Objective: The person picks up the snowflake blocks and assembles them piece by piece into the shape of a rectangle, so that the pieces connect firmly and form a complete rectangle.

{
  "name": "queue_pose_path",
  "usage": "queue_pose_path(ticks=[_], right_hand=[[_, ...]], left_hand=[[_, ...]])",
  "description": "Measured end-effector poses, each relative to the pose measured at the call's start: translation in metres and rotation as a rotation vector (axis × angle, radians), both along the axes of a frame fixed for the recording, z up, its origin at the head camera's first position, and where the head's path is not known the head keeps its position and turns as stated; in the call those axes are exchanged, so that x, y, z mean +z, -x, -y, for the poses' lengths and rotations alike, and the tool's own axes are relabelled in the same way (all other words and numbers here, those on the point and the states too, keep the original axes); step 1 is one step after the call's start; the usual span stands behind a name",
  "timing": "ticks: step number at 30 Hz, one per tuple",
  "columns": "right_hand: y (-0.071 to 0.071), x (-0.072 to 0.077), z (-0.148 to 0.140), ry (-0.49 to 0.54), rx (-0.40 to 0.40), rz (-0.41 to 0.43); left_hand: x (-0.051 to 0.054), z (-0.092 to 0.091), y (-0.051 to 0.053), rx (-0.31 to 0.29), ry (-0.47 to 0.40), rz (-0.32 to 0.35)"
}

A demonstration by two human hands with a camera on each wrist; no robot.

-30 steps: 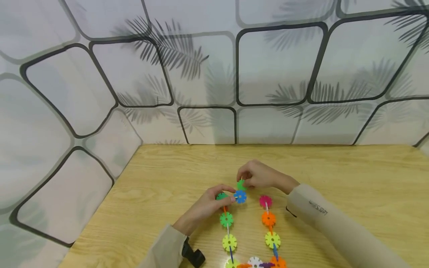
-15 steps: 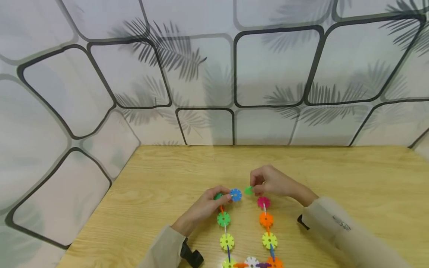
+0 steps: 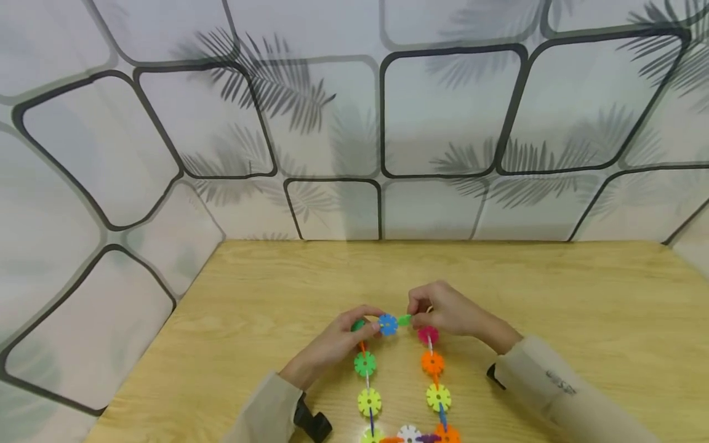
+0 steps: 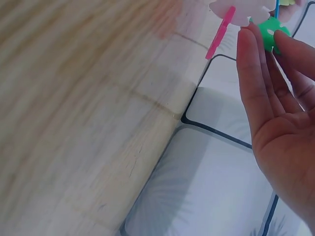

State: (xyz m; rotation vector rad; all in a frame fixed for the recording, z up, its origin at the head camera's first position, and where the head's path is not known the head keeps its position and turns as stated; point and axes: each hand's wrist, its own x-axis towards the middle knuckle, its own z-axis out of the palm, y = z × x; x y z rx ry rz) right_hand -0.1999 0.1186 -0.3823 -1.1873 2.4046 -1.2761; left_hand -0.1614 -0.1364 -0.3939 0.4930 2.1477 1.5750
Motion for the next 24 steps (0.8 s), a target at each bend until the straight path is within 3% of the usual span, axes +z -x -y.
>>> queue_pose_path(ticks=[14, 24], right_hand=[[-0.0054, -0.0018, -0.0042, 0.05, -0.027, 0.007], [-0.0075, -0.0018, -0.0052, 0.088, -0.03, 0.031]], left_hand=[[-0.0029, -0.005, 0.004, -0.019, -0.013, -0.027], [0.0001, -0.0058, 0.004, -0.037, -0.015, -0.011]])
